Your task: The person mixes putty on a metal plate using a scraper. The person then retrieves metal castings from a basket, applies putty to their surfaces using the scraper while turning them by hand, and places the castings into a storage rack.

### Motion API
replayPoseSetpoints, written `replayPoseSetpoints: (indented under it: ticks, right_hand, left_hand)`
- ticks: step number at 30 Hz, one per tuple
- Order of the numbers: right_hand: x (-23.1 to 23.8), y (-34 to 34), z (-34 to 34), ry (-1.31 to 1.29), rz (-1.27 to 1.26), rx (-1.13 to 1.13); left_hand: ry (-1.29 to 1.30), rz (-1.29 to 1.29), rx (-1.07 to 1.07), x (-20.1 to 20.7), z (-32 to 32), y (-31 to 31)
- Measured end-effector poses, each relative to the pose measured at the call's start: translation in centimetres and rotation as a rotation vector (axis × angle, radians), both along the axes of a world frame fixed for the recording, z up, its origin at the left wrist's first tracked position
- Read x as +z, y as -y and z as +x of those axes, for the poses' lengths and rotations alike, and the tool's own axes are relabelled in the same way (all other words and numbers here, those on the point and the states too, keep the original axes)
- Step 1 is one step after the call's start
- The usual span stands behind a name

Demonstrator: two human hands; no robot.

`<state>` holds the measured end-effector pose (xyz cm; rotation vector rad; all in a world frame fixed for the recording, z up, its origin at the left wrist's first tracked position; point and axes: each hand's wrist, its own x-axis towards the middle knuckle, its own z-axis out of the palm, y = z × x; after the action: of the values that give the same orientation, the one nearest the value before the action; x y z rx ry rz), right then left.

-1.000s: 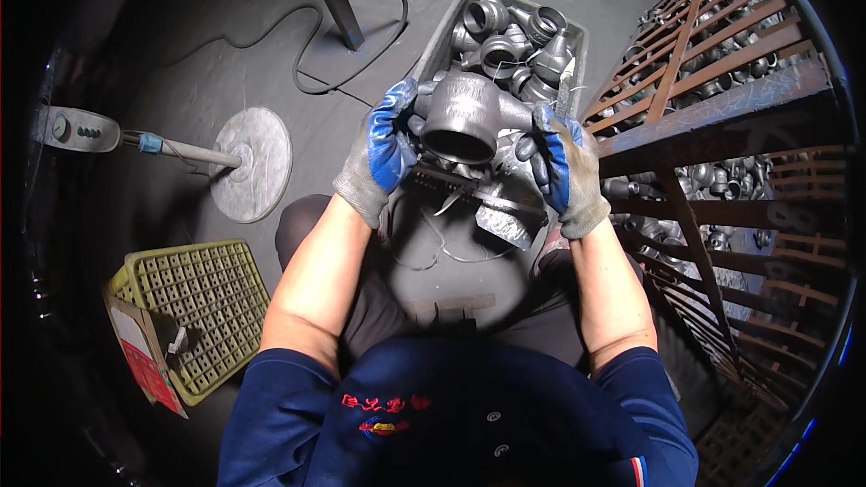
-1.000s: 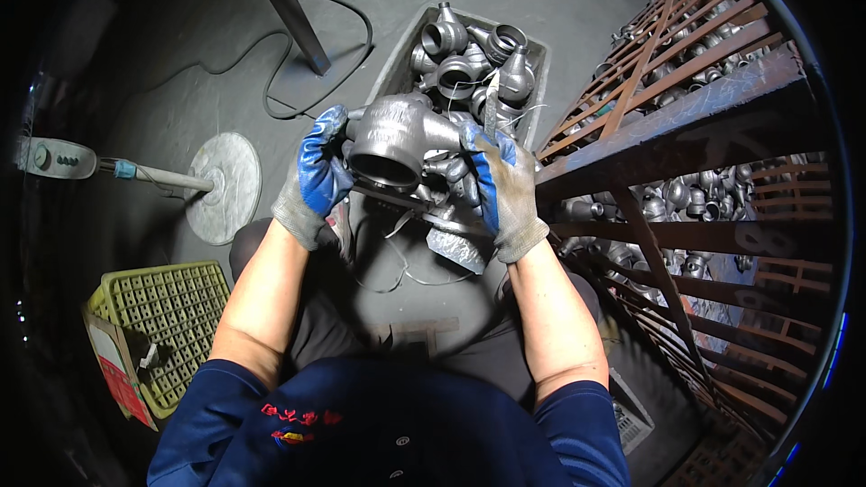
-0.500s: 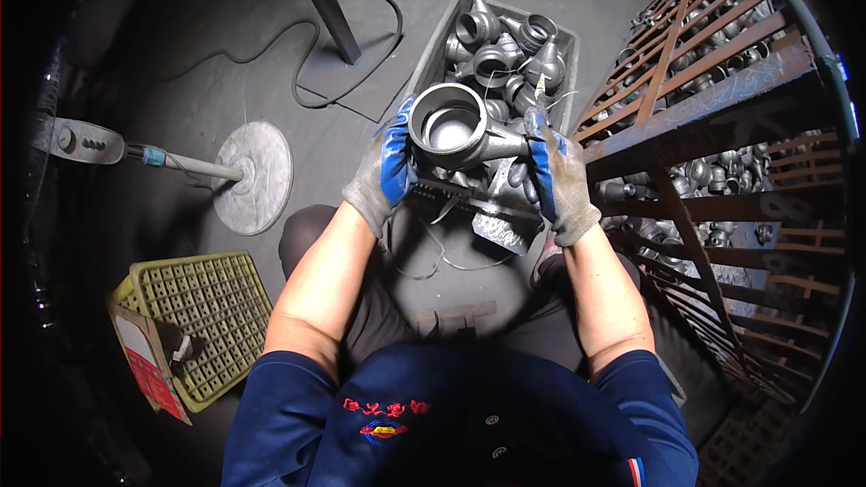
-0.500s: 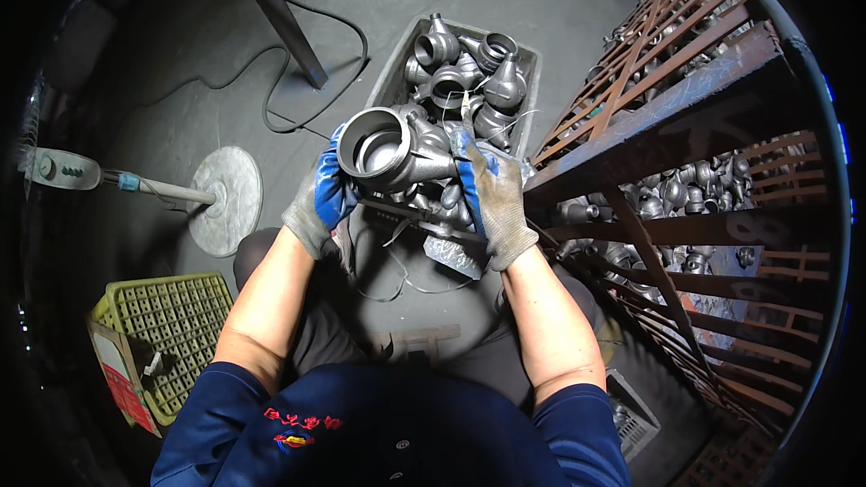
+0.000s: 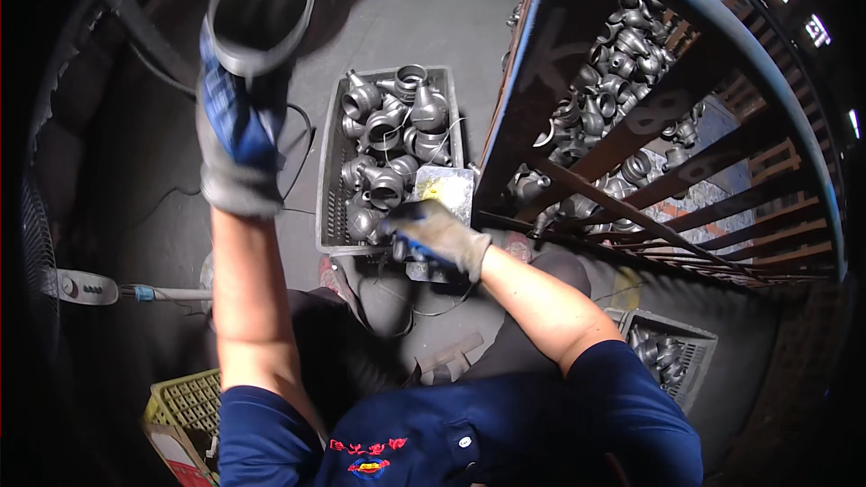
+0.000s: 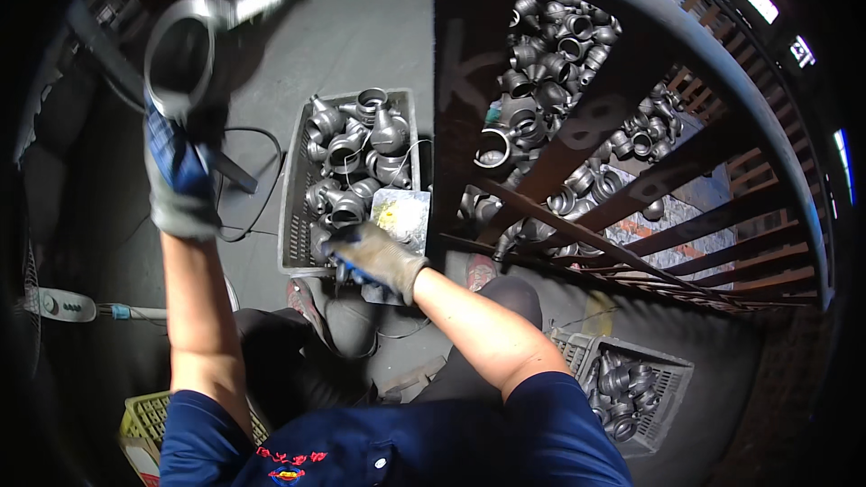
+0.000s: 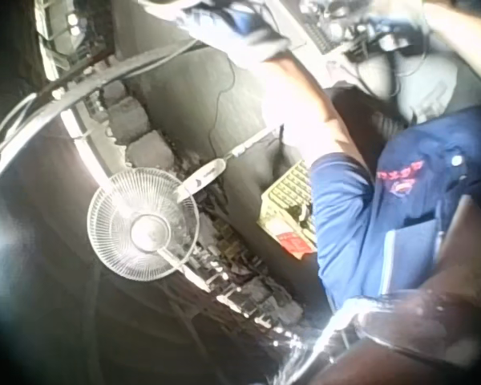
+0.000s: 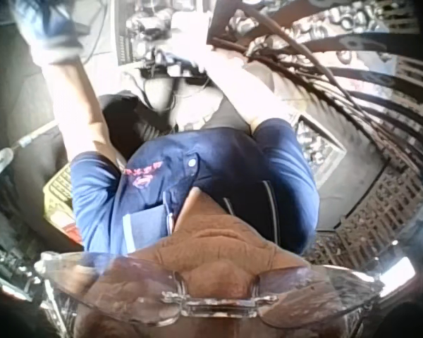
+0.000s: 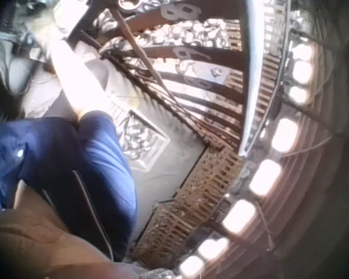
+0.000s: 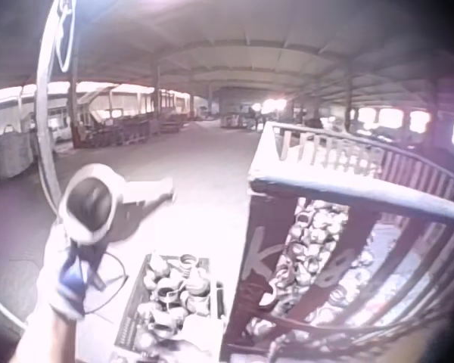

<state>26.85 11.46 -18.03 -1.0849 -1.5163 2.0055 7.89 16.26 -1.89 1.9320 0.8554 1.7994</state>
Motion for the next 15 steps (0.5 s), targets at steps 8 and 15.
replayPoseSetpoints:
  ticks: [8, 15]
  right_hand:
    - [0.2, 1.4, -1.2, 0.05, 0.23, 0.265]
    - [0.6, 0.9, -0.4, 0.141, 0.254, 0.281]
  left_hand:
    - [-0.252, 0.279, -0.006, 9.5, 8.5, -5.4]
    - [-0.26, 0.206, -0.074, 13.3, 14.8, -6.6]
